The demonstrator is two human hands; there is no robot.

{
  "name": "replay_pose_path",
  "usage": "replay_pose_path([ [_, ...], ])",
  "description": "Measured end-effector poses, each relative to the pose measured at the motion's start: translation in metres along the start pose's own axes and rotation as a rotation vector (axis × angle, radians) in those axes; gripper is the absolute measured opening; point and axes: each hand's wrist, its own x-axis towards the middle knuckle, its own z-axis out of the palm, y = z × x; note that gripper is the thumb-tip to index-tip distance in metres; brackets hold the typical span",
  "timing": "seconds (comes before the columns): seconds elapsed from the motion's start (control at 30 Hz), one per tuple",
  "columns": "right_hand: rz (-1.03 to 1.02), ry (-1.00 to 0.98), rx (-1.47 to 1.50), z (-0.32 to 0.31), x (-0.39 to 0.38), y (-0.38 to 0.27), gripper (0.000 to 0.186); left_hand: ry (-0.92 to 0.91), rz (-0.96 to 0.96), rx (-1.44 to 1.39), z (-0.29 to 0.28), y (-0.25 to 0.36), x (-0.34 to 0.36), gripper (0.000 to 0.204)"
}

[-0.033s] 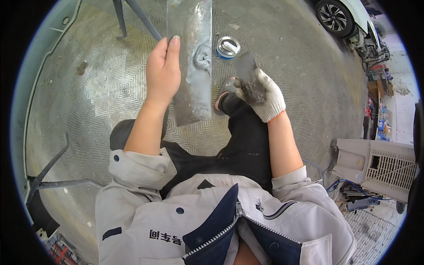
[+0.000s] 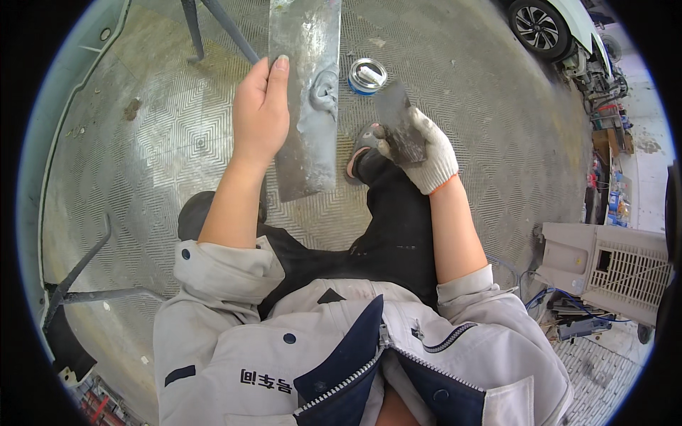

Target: The person scoops body filler from a can and spreads it onto a metal plate using a putty knife. They then walk to a white car and apply the filler to a damaged area on the front bumper, smoothing it with the knife.

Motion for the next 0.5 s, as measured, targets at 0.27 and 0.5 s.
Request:
replay_pose_path([
  [0.27,0.021,0.033,0.015,0.005,0.017,0.000,0.053,-0.012,0.034,0.001,-0.003,0.000,0.008,0.041],
  [0.5,0.005,0.131,-0.058,0.000,0.040,-0.010,0.053,-0.035,0.047,-0.024,-0.005,0.001,0.006,0.037],
])
